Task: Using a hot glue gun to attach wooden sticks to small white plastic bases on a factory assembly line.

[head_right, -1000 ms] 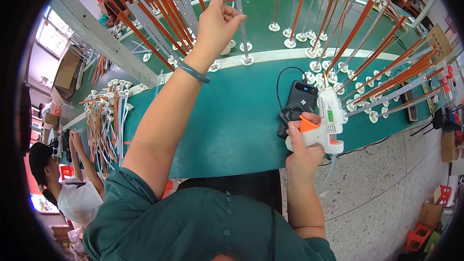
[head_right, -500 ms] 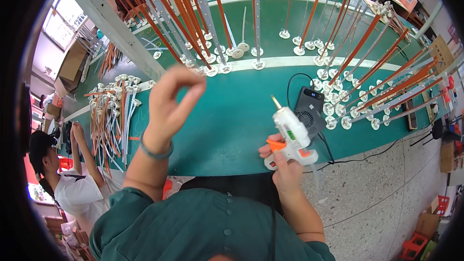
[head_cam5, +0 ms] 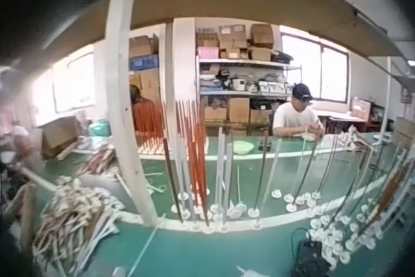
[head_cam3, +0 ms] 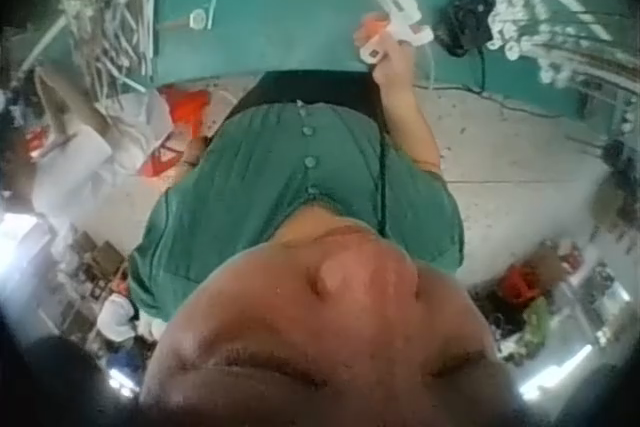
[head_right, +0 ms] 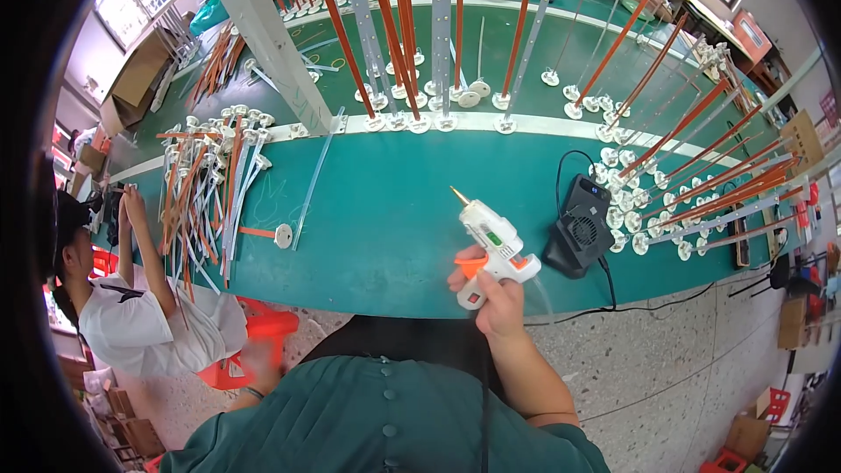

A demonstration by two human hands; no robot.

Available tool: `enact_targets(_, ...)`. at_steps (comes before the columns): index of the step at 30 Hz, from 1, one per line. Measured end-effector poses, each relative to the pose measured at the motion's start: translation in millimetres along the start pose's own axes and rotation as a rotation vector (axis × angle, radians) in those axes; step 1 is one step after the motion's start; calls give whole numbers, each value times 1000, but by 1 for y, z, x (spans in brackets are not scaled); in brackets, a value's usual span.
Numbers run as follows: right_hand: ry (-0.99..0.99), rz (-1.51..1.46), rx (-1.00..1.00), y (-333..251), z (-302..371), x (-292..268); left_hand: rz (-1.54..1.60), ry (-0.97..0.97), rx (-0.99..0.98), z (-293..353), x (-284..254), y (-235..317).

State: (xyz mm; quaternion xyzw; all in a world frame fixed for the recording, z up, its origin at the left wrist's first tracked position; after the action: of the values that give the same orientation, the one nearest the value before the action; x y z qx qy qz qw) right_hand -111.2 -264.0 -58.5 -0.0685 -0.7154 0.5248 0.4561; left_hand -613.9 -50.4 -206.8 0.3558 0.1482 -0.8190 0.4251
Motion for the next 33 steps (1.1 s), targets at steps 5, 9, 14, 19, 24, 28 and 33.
enact_targets(5,54,-9,18,-2,0,0,140,-75,388,4,-17,6)
enact_targets(9,-55,17,15,9,-4,7,601,276,741,33,-257,193)
enact_targets(14,-23,-38,-85,-4,2,-4,567,701,1215,-42,-349,355)
enact_targets(19,-37,-89,-28,0,5,-7,282,771,1127,-123,-356,457)
enact_targets(24,-57,-49,24,0,5,-6,254,780,1036,-170,-361,491)
enact_targets(28,-77,-58,42,2,2,-4,308,681,1092,-156,-360,468)
enact_targets(33,-76,-67,-14,2,3,-7,343,484,1311,-41,-332,358)
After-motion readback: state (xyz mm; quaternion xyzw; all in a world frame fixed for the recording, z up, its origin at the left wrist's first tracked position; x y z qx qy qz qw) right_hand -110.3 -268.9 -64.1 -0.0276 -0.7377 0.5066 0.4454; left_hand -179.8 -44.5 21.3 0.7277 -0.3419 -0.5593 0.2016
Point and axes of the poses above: each hand's wrist, its own z-axis away from the middle knuckle, its own x-axis out of the palm, y = z × x, the point moved 3 cm from there along -z, towards the middle knuckle, and after that the axes turned 2 degrees about z, right-handed, at the moved point
